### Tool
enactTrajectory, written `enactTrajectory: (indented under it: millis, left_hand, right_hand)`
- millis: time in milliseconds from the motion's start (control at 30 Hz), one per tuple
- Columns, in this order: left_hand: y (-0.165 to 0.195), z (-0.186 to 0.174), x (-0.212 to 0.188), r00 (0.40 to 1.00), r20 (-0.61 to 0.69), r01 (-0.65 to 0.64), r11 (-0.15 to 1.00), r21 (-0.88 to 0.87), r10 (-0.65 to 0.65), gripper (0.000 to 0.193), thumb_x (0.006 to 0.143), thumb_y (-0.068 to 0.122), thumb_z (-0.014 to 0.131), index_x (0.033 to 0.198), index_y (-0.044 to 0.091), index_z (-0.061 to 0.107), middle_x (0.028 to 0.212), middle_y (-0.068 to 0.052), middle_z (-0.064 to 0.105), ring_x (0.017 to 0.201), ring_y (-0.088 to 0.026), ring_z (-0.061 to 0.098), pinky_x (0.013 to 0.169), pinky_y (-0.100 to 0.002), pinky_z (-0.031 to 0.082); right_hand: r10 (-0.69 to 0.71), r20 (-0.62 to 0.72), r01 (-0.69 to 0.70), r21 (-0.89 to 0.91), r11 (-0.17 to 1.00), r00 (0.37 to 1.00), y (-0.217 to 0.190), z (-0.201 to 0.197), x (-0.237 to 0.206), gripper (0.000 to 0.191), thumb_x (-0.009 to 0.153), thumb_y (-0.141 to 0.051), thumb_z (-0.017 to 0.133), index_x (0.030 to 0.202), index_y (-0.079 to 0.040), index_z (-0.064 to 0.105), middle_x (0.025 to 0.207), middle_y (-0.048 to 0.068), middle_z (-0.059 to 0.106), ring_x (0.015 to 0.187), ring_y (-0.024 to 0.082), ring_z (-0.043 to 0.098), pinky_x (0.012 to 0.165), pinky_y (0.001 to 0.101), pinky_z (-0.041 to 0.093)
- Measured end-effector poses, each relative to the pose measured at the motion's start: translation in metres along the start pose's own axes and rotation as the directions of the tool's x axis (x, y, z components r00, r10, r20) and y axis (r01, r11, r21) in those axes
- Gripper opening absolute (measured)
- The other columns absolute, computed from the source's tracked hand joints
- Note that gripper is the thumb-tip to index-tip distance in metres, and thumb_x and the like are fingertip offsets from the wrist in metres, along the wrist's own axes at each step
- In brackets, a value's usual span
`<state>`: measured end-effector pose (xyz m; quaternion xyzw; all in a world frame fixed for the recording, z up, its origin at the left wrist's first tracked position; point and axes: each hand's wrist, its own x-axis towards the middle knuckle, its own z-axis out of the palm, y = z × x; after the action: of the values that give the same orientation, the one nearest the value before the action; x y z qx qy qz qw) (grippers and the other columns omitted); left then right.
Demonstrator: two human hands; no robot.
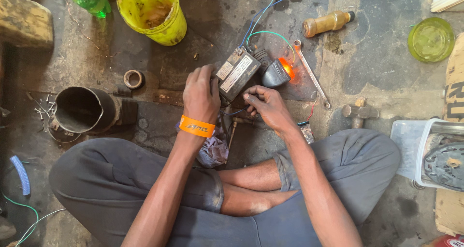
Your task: The person sits cross-legged on the workshop floor and works on a small motorcycle electrical unit with wires, connecting and adjusting the wiring and handling small parts while an indicator lamp on the unit glows. Another person nearby works on a different component with a power tool.
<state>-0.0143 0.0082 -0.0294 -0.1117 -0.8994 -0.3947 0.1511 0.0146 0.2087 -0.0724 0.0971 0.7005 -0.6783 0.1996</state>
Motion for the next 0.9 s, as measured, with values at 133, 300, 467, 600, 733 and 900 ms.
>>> enactTrajectory:
  millis: [133, 300, 467, 600, 733, 900]
  left_hand:
    - [0.004, -0.002, 0.0, 0.996, -0.079, 0.045, 0.999, -0.022, -0.047, 0.023, 0.088, -0.005, 0.066, 0.11, 0.0, 0.062, 0.107, -0.023, 0.06, 0.095, -0.042, 0.062, 0.079, -0.049, 0.051]
    - [0.002, -0.005, 0.003, 0.995, -0.064, 0.08, 0.996, -0.042, -0.082, 0.02, 0.085, -0.006, 0.068, 0.103, 0.0, 0.063, 0.097, -0.019, 0.065, 0.092, -0.041, 0.066, 0.078, -0.048, 0.052]
    - [0.001, -0.007, 0.004, 0.992, -0.052, 0.11, 0.992, -0.054, -0.113, 0.015, 0.086, -0.004, 0.07, 0.098, 0.0, 0.063, 0.091, -0.017, 0.068, 0.088, -0.039, 0.068, 0.075, -0.047, 0.052]
    - [0.0, -0.008, 0.005, 0.997, -0.04, 0.063, 0.998, -0.023, -0.064, 0.014, 0.084, -0.004, 0.071, 0.095, 0.001, 0.062, 0.09, -0.018, 0.068, 0.088, -0.04, 0.067, 0.076, -0.049, 0.051]
    - [-0.002, -0.01, 0.006, 0.998, -0.007, 0.059, 0.998, -0.02, -0.059, 0.01, 0.084, -0.003, 0.069, 0.092, 0.0, 0.064, 0.09, -0.018, 0.068, 0.088, -0.04, 0.067, 0.076, -0.049, 0.051]
    - [-0.005, -0.009, 0.003, 0.998, 0.001, 0.063, 0.998, -0.018, -0.063, 0.007, 0.084, -0.003, 0.069, 0.089, 0.0, 0.065, 0.088, -0.018, 0.068, 0.087, -0.04, 0.067, 0.075, -0.049, 0.052]
  right_hand:
    - [-0.005, 0.001, 0.005, -0.008, 1.0, 1.0, 0.001, 0.0, 0.001, 0.022, 0.099, -0.024, 0.066, 0.106, -0.004, 0.07, 0.088, 0.001, 0.068, 0.075, 0.008, 0.063, 0.066, 0.0255, 0.052]
    - [-0.008, 0.001, 0.008, -0.018, 1.0, 1.0, 0.002, -0.001, 0.001, 0.022, 0.099, -0.024, 0.066, 0.106, -0.004, 0.071, 0.087, 0.001, 0.067, 0.075, 0.008, 0.063, 0.066, 0.0259, 0.053]
    - [-0.025, 0.005, 0.025, -0.021, 0.999, 1.0, 0.003, -0.001, 0.002, 0.023, 0.099, -0.025, 0.066, 0.106, -0.004, 0.071, 0.088, 0.001, 0.067, 0.075, 0.008, 0.063, 0.066, 0.0253, 0.053]
    - [-0.016, 0.006, 0.017, -0.017, 1.0, 1.0, 0.004, 0.0, 0.002, 0.022, 0.099, -0.025, 0.066, 0.105, -0.004, 0.071, 0.086, 0.001, 0.067, 0.074, 0.008, 0.063, 0.064, 0.0253, 0.052]
    - [-0.018, 0.012, 0.018, 0.006, 1.0, 1.0, 0.005, 0.0, 0.002, 0.022, 0.099, -0.024, 0.067, 0.105, -0.003, 0.071, 0.086, 0.0, 0.067, 0.074, 0.008, 0.063, 0.064, 0.0253, 0.052]
    - [0.0, 0.007, 0.0, -0.004, 1.0, 1.0, 0.006, 0.001, 0.002, 0.021, 0.099, -0.024, 0.067, 0.104, -0.003, 0.07, 0.085, 0.0, 0.066, 0.073, 0.007, 0.063, 0.064, 0.0254, 0.052]
